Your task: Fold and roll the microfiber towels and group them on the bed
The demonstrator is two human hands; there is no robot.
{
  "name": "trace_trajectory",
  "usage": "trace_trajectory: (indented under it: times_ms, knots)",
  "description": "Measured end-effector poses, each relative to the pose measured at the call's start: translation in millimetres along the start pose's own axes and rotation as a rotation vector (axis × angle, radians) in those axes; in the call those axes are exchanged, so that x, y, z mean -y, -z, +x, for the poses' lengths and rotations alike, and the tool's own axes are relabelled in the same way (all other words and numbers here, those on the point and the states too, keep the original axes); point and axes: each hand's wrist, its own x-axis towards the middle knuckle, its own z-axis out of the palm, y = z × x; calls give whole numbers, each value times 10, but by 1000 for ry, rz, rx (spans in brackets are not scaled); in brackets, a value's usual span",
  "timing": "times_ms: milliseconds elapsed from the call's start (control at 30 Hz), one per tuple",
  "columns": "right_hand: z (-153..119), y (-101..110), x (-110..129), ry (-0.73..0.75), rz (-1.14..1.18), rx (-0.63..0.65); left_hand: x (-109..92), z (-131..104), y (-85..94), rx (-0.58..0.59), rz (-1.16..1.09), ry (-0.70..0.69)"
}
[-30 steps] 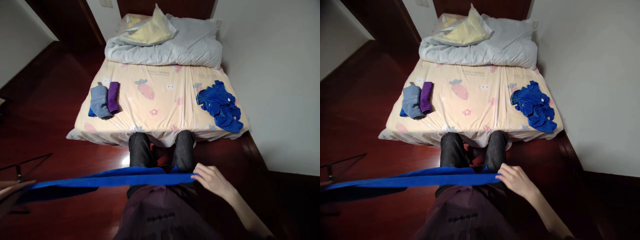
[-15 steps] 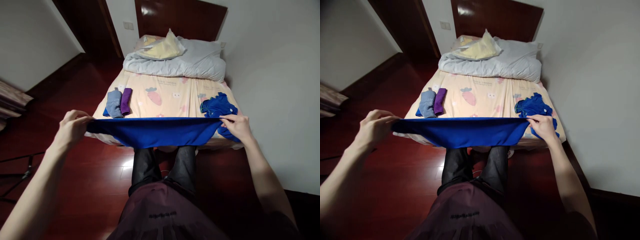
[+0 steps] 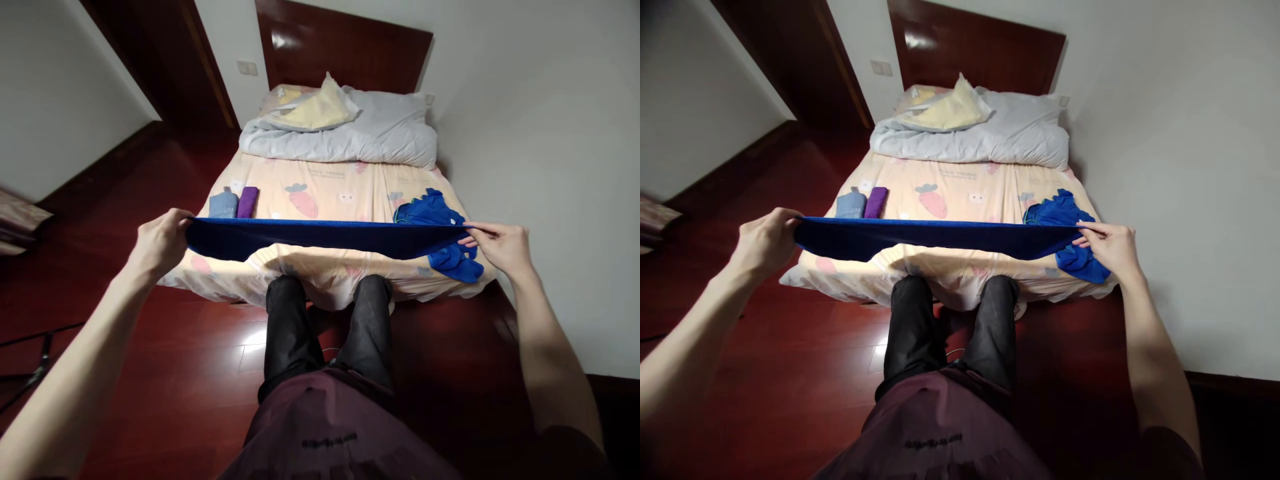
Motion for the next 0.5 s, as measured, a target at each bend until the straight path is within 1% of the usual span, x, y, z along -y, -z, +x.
trace_trajectory:
  times_ms: [133, 233, 300, 400, 500]
  knots:
    - [16, 49, 26, -16, -31, 16, 2, 27, 78, 106, -60, 27]
    - [63, 56, -11, -37, -48, 33, 34, 63, 92, 177, -95, -10]
    - [108, 49, -59, -40, -65, 53, 71, 93, 64, 202, -91, -93]
    - [184, 8, -145, -70, -92, 78, 146, 137, -23, 235, -94, -214]
    - [287, -87, -235, -146, -95, 103, 220, 201, -153, 293, -66, -260]
